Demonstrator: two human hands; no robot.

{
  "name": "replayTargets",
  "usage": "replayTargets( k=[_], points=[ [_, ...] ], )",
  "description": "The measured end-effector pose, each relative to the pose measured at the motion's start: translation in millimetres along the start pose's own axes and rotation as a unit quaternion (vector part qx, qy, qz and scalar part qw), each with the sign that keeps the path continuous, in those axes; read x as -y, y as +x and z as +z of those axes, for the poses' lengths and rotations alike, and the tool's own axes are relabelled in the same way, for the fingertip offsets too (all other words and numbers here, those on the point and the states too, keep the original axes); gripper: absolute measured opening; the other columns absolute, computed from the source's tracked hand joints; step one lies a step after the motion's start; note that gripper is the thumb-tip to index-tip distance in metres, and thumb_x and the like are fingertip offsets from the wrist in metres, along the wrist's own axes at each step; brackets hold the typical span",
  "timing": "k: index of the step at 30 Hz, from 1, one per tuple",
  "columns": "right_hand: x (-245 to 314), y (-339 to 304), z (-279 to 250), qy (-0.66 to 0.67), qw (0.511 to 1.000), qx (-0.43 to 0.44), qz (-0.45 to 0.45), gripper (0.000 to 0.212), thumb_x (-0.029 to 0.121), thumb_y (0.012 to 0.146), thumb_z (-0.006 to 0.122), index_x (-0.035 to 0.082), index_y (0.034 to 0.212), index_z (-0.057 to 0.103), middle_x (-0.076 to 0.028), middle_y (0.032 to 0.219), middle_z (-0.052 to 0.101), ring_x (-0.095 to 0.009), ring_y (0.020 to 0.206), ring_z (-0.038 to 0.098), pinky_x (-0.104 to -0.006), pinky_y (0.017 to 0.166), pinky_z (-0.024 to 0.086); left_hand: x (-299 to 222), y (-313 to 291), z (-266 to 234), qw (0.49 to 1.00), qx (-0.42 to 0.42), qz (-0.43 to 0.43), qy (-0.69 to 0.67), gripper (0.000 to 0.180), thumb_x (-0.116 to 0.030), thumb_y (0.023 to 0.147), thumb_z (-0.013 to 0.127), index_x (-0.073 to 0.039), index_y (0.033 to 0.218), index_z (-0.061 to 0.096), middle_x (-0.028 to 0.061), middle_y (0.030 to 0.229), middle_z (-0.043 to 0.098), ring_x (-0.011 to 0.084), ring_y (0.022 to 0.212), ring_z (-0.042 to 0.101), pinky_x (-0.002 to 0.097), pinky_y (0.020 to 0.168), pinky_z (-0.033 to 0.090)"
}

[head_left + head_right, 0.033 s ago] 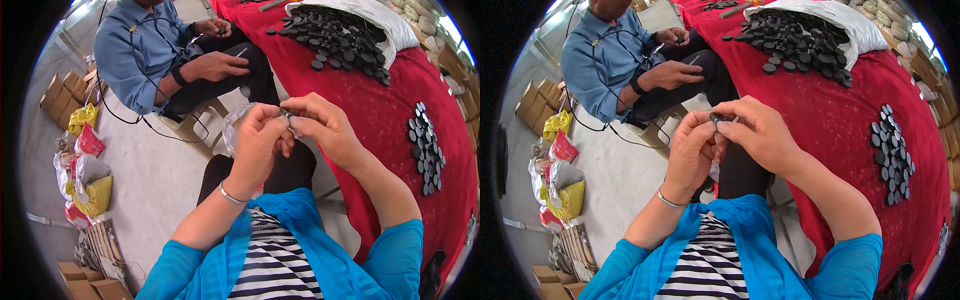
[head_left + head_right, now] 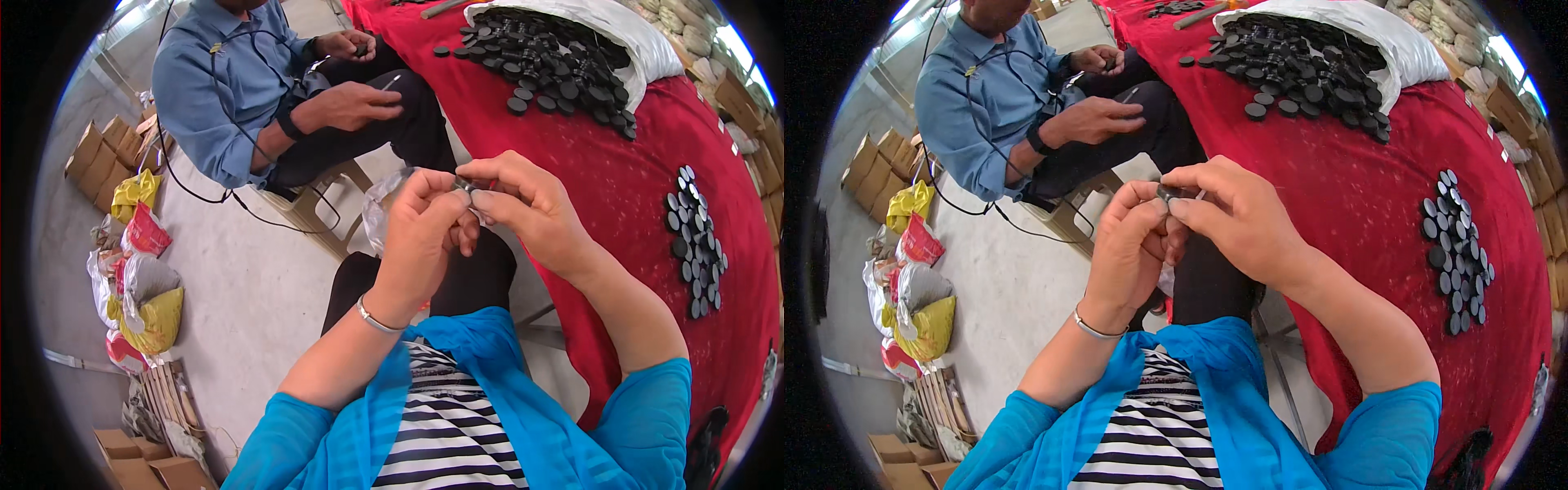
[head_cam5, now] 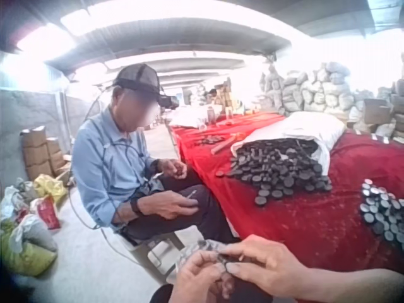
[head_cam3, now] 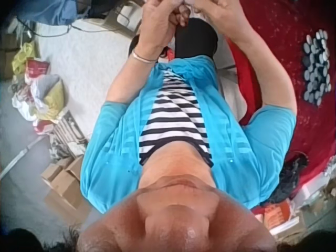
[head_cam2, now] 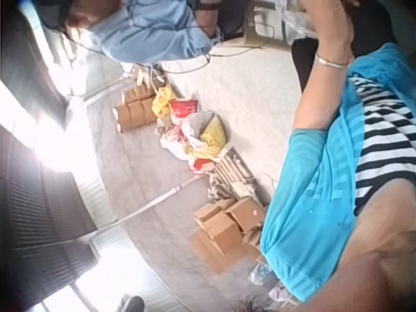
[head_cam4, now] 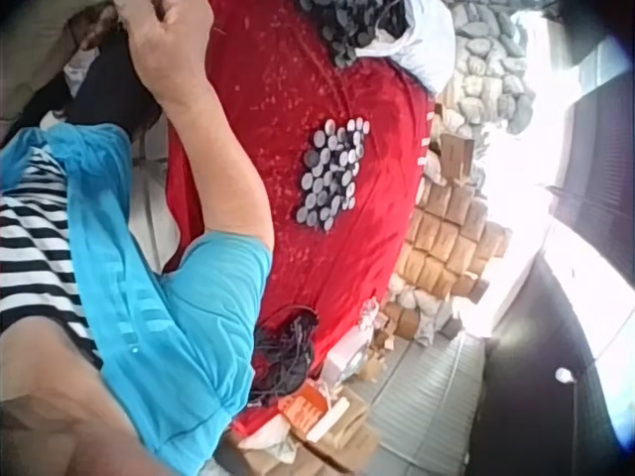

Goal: Assembling small black plastic circular parts by pairing them together.

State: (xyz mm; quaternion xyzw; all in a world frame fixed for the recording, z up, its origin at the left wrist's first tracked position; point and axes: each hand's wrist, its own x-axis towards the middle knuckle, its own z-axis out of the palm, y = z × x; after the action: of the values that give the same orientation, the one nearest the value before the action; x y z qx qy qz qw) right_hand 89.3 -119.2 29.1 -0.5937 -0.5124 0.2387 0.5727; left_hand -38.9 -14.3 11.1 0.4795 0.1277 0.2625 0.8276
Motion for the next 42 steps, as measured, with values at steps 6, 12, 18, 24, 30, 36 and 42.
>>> replayTargets(
  k=[6,12,18,24,30,36,42],
  points=[
    [11,0,-4,0.097,0.994,0.011,0.037,0.025,0.007,0.089,0.056,0.000,0.111,0.064,-0.002,0.091,0.057,-0.006,0.071,0.054,-0.0191,0.060,0.042,-8,2,-10,0.979,0.082,-0.060,-0.176,0.021,-0.025,0.094,0.047,-0.005,0.094,0.052,0.0065,0.078,0.060,0.0096,0.062,0.053,0.0199,0.048,0.040],
    [13,1,-3,0.142,0.987,0.023,0.067,0.026,0.008,0.091,0.054,0.002,0.115,0.063,-0.001,0.087,0.062,-0.004,0.070,0.054,-0.0179,0.058,0.042,-7,3,-15,0.957,0.130,-0.116,-0.231,0.026,-0.027,0.095,0.044,-0.004,0.096,0.055,0.0060,0.082,0.063,0.0107,0.064,0.055,0.0214,0.050,0.041],
    [11,0,0,0.148,0.989,0.020,0.019,0.029,0.005,0.088,0.060,-0.004,0.116,0.058,-0.004,0.091,0.061,-0.011,0.080,0.062,-0.0239,0.069,0.051,-9,-1,-8,0.986,0.090,-0.061,-0.127,0.026,-0.023,0.094,0.047,0.000,0.104,0.054,0.0081,0.079,0.061,0.0117,0.061,0.057,0.0209,0.050,0.047],
    [25,1,-7,0.204,0.974,0.081,0.048,0.035,0.001,0.087,0.061,-0.005,0.119,0.050,-0.011,0.095,0.061,-0.017,0.080,0.066,-0.0291,0.073,0.055,-13,-4,0,0.995,0.075,0.035,-0.052,0.018,-0.008,0.092,0.055,0.000,0.107,0.050,0.0090,0.084,0.060,0.0142,0.069,0.062,0.0235,0.054,0.051],
    [28,1,-10,0.194,0.976,0.093,0.024,0.036,0.000,0.086,0.061,-0.004,0.120,0.050,-0.012,0.100,0.061,-0.016,0.082,0.065,-0.0310,0.073,0.054,-19,-5,1,0.995,0.081,0.051,-0.030,0.019,-0.006,0.090,0.056,0.000,0.107,0.050,0.0096,0.085,0.060,0.0142,0.070,0.063,0.0240,0.056,0.052],
    [31,-5,-8,-0.141,0.975,0.017,-0.170,0.034,0.004,0.084,0.062,-0.001,0.117,0.057,-0.015,0.112,0.057,-0.021,0.092,0.063,-0.0324,0.077,0.051,-20,-4,0,0.997,0.033,0.041,-0.056,0.018,-0.004,0.089,0.054,0.001,0.106,0.051,0.0094,0.086,0.061,0.0141,0.070,0.062,0.0245,0.056,0.052],
    [13,0,-9,-0.167,0.964,0.046,-0.204,0.025,0.009,0.085,0.061,0.000,0.109,0.061,-0.015,0.103,0.061,-0.029,0.091,0.062,-0.0334,0.078,0.051,-15,2,-4,0.996,0.046,0.055,-0.048,0.017,-0.003,0.089,0.051,0.000,0.105,0.054,0.0088,0.086,0.063,0.0133,0.064,0.060,0.0242,0.054,0.051]
  ],
)
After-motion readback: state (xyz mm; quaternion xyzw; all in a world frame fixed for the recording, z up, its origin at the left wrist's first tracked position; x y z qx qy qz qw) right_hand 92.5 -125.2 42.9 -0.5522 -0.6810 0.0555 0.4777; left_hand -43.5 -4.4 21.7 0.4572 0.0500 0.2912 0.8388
